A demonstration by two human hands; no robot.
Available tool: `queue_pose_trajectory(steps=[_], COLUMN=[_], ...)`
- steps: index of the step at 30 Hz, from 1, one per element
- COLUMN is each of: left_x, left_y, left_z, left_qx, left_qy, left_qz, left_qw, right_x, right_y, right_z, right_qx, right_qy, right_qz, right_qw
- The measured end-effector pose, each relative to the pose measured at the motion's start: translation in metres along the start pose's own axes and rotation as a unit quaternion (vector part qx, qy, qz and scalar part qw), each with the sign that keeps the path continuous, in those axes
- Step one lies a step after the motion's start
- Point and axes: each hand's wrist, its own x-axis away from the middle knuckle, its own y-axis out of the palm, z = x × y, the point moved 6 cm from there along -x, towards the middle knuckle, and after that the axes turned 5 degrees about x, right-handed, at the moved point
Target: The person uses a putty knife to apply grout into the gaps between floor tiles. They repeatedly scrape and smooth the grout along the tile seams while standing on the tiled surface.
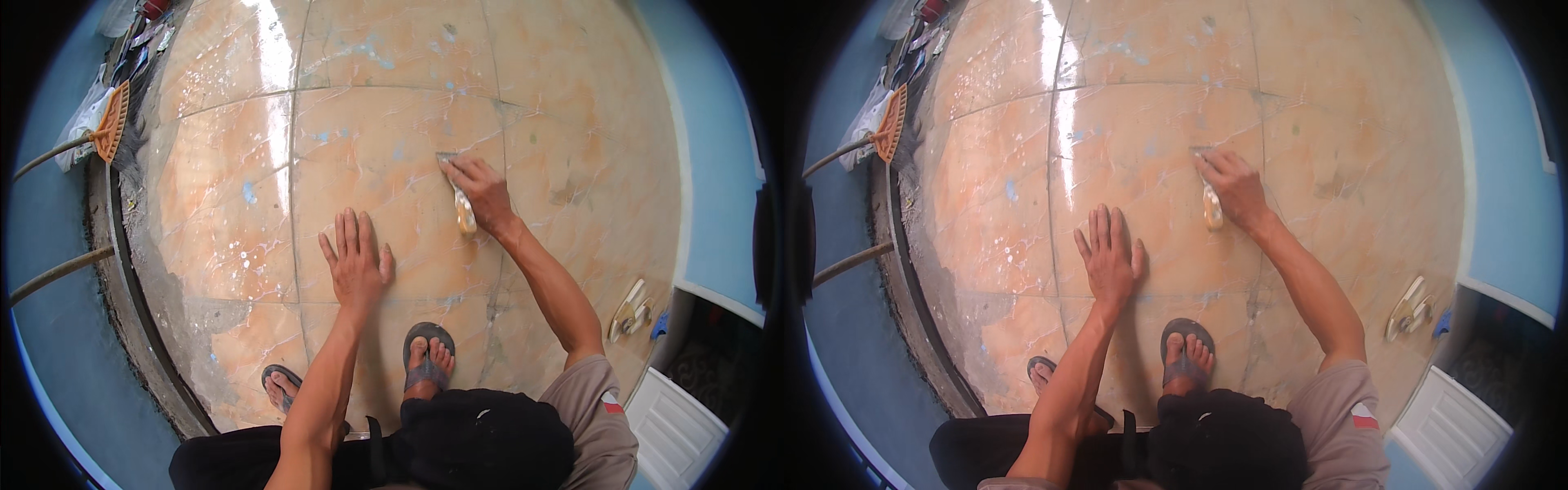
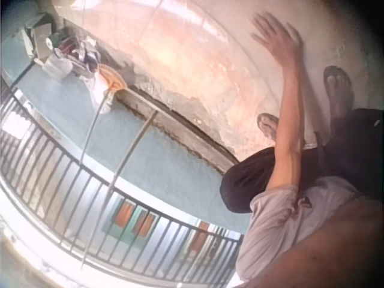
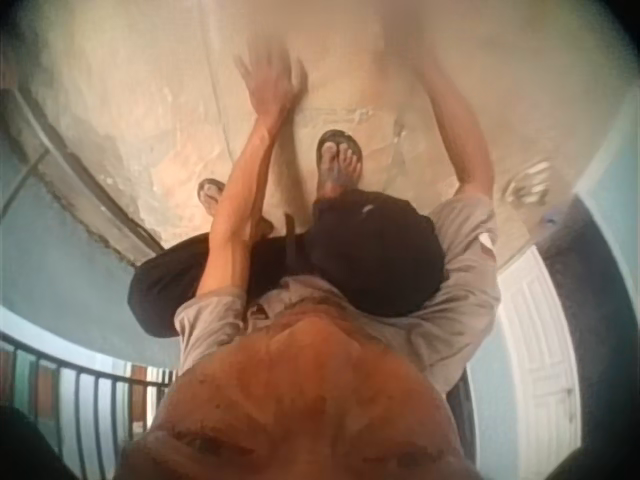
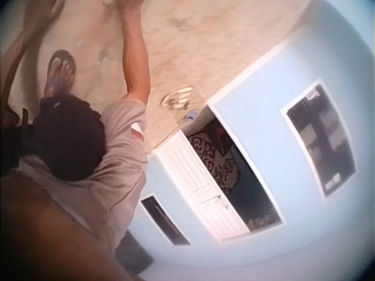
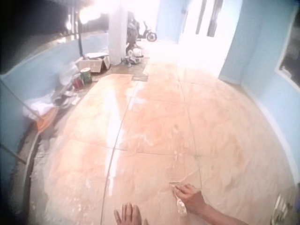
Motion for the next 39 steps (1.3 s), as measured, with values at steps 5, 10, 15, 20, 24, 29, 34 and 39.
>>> queue_pose_trajectory(steps=[5, 10, 15, 20, 24, 29, 34, 39], left_x=[-0.004, -0.004, 0.0, -0.009, 0.0, -0.002, -0.006, -0.004], left_y=[-0.001, 0.002, -0.004, 0.006, 0.0, -0.001, 0.003, 0.0], left_z=[0.012, 0.007, -0.001, 0.012, -0.002, 0.01, 0.004, 0.01], left_qx=[0.009, 0.005, -0.002, 0.007, -0.003, 0.007, 0.004, 0.001], left_qy=[0.02, 0.017, 0.006, 0.015, 0.004, 0.007, 0.007, 0.011], left_qz=[0.005, 0.004, 0.005, -0.003, 0.005, -0.009, 0.011, 0.005], left_qw=[1.0, 1.0, 1.0, 1.0, 1.0, 1.0, 1.0, 1.0], right_x=[-0.023, -0.038, -0.015, -0.08, -0.04, -0.056, -0.05, -0.059], right_y=[-0.005, -0.007, -0.004, -0.008, 0.004, -0.008, -0.004, -0.007], right_z=[0.034, 0.032, 0.012, 0.083, 0.032, 0.08, 0.07, 0.092], right_qx=[0.039, 0.031, 0.016, 0.097, 0.041, 0.054, 0.035, 0.075], right_qy=[0.002, -0.001, -0.053, -0.005, -0.094, -0.06, -0.09, -0.061], right_qz=[0.022, -0.006, 0.037, 0.04, 0.024, 0.031, 0.03, 0.043], right_qw=[0.999, 1.0, 0.998, 0.994, 0.994, 0.996, 0.995, 0.994])
